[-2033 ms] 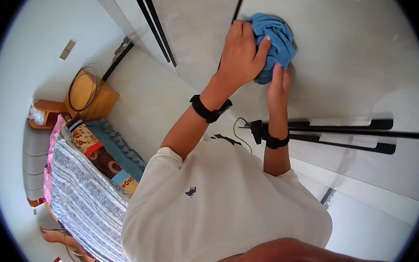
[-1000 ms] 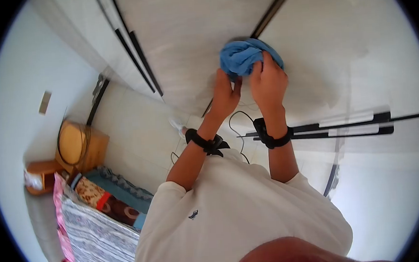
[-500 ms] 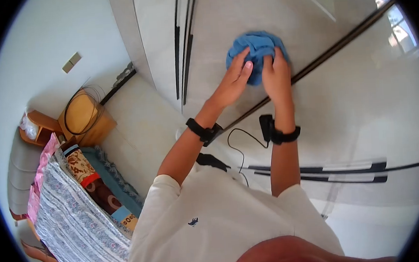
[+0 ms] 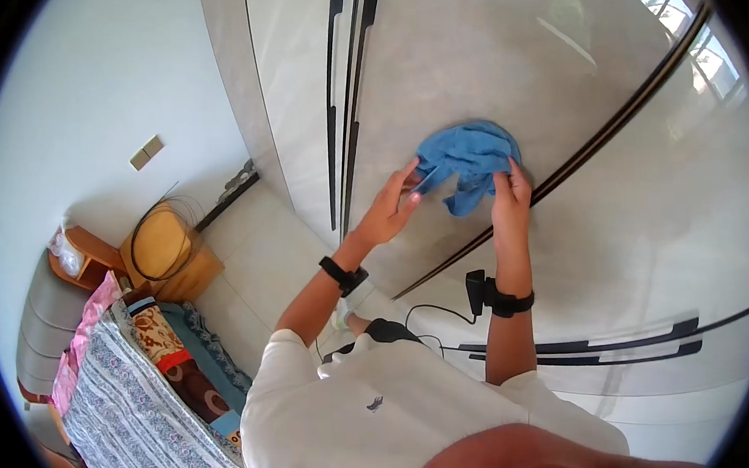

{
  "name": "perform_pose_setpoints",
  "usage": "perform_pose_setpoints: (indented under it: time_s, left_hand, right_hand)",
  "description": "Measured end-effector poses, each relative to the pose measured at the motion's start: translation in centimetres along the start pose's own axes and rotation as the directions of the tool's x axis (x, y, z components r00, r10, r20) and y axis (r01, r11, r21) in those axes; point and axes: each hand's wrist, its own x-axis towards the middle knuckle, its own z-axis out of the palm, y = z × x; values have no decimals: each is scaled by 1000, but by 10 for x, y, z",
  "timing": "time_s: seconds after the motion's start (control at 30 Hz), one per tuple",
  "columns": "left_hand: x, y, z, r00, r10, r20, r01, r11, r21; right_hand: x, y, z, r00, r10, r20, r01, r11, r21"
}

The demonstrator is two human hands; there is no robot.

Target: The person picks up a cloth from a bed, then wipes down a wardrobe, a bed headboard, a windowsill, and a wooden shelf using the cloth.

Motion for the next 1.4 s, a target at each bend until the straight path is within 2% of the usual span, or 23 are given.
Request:
perform_pose_setpoints:
  time_s: [0.03, 0.1, 0.17, 0.23, 0.3, 0.37, 0.5, 0.57, 0.6, 0.63, 0.7, 0.73, 0.8, 0.83, 0.93, 1.0, 1.03, 1.13, 1.17, 1.23, 1.3, 1.37, 1.4]
  left_hand:
    - [14, 29, -9, 999, 36, 24, -37, 999, 32]
    - [43, 74, -16, 994, -106, 35, 108, 994, -37]
    - [57, 86, -22, 913, -259, 316, 203, 959, 199]
    - [44, 46, -15, 950, -199, 242, 170, 976, 137]
    - [23, 12, -16, 959, -272, 86, 254, 952, 170]
    - [-1, -20, -21, 962, -272, 8, 252, 903, 349]
    - [-42, -82, -44, 970, -234, -65, 234, 826, 513]
    - [-62, -113, -52, 976, -212, 56, 165, 878, 449]
    - [-58, -88, -51, 920, -392, 24, 347, 841, 415]
    - [-51, -74, -51, 917, -397, 23, 352, 836, 420]
    - [-39, -51, -47, 962, -275, -4, 249, 865, 436]
    - [-18, -21, -45, 966, -254, -37, 244, 864, 441]
    - [27, -2, -42, 992, 86, -86, -28, 851, 524]
    - [58, 19, -38, 942, 335, -26, -238, 720, 651]
    - [118, 59, -24, 905, 426, -14, -322, 705, 633]
    - [136, 60, -20, 798, 603, 12, -516, 671, 532]
    - [135, 52, -23, 803, 595, 17, -515, 680, 522]
    - [110, 7, -34, 809, 578, 110, -560, 698, 446]
    - [95, -14, -36, 863, 485, 139, -498, 773, 394]
    - [63, -40, -37, 914, 364, 181, -405, 856, 321]
    - [28, -50, -30, 992, 125, 25, -128, 958, 257]
    - [7, -50, -34, 998, 62, -7, -57, 954, 293]
    - [2, -48, -40, 1000, -9, 27, -1, 941, 338]
  right_hand:
    - [3, 7, 4, 1000, 10, -1, -10, 1000, 10]
    - [5, 33, 11, 970, 198, 139, -204, 978, 32]
    - [7, 66, 17, 960, 199, 197, -207, 978, 21]
    - [5, 86, 31, 988, -10, 151, 28, 993, -114]
    - [-1, 111, 34, 988, 34, 154, -7, 985, -174]
    - [-6, 137, 43, 981, 65, 185, 16, 914, -405]
    - [-16, 213, 58, 963, 66, 260, 62, 889, -453]
    - [-21, 229, 51, 930, 1, 368, 174, 880, -442]
    - [-19, 233, 47, 907, 149, 393, 18, 920, -392]
    - [-18, 223, 48, 906, 152, 395, 14, 922, -386]
    - [-19, 170, 43, 908, 274, 317, -98, 874, -476]
    - [-15, 144, 43, 944, 163, 288, -22, 899, -437]
    - [-8, 85, 44, 978, -10, 206, 80, 939, -334]
    - [-3, 57, 46, 985, -72, 158, 114, 955, -272]
    - [3, 16, 50, 994, -109, 14, 110, 987, -120]
    - [5, 10, 53, 971, -194, -142, 184, 980, -81]
    - [3, 19, 52, 971, -184, -154, 172, 981, -85]
    - [-4, 43, 55, 957, -253, 142, 290, 860, -419]
    - [-4, 52, 59, 964, -231, 134, 266, 862, -432]
    - [-8, 76, 70, 943, 147, 298, 77, 777, -625]
    - [0, 80, 80, 915, 221, 337, 58, 755, -653]
    - [-5, 81, 87, 878, 306, 368, 29, 733, -679]
    - [-6, 81, 90, 902, 234, 363, 31, 803, -595]
